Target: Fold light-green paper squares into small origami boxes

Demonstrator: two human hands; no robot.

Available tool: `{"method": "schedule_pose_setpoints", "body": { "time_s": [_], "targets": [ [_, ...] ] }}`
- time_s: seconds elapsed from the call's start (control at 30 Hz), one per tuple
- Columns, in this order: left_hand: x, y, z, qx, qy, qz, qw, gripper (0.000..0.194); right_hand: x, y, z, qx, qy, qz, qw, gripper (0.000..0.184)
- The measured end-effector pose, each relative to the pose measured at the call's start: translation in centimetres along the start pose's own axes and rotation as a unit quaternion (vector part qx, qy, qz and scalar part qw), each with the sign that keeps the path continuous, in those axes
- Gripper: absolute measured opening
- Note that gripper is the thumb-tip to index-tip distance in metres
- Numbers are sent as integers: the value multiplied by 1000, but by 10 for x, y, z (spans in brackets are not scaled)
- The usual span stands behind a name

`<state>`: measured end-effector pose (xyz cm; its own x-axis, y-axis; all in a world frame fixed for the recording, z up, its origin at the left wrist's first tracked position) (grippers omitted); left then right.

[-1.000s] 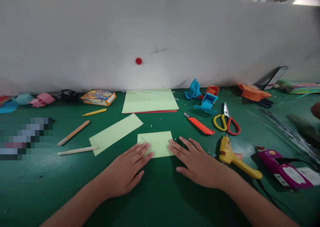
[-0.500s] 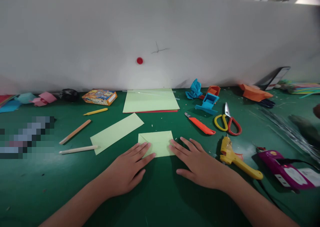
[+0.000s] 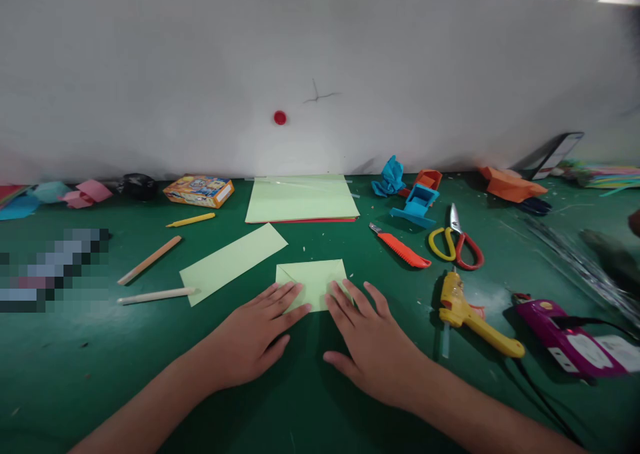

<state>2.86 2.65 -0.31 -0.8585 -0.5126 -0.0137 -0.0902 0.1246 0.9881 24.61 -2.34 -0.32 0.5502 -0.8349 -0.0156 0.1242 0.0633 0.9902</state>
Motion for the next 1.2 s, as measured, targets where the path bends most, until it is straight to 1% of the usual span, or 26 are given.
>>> {"method": "schedule_pose_setpoints", "body": {
  "time_s": [0.1,0.17,0.27,0.37,0.5,0.57,0.63,0.7,0.87,1.03,1.2],
  "targets": [
    [-1,-1,0,-4,3,7,1000,61,-3,-4,9,-18,44,11,999,72],
    [-1,-1,0,-2,4,8,1000,61,-5,-5,11,-26,56,26,998,73],
    [-1,-1,-2,-5,1,7,1000,58,-6,-2,9,-26,45,48,998,77],
    [1,0,0,-9,3,0,1000,55,-3,3,7,-23,28,66,997,77],
    [5,2,10,-16,-14,1,1000,58,3,10,1,-39,10,79,996,75],
    [7,4,15,-15,-31,3,999,60,6,13,-1,-57,9,82,995,75],
    [8,6,20,-16,-34,3,999,60,8,16,-4,-76,10,83,994,75],
    [9,9,25,-20,-29,5,999,58,9,19,-5,-94,11,91,991,75],
    [14,16,38,-19,11,-4,1000,45,11,20,-10,-121,22,148,981,79],
    [16,19,46,18,22,-24,999,42,13,18,-10,-129,27,147,980,78],
    [16,20,46,12,20,0,1000,46,13,17,-5,-103,17,166,981,78]
  ]
}}
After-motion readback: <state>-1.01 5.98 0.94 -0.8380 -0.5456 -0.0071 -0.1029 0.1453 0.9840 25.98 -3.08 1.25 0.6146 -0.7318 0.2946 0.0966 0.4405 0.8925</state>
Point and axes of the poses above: each hand's wrist, its own x-axis away from the middle knuckle, its own y-axis out of the back of the hand, z = x × y, the point moved 4 cm from there along -x, towards the middle knuckle, and after that the axes turned 1 degree about y, right-handed, at the moved point
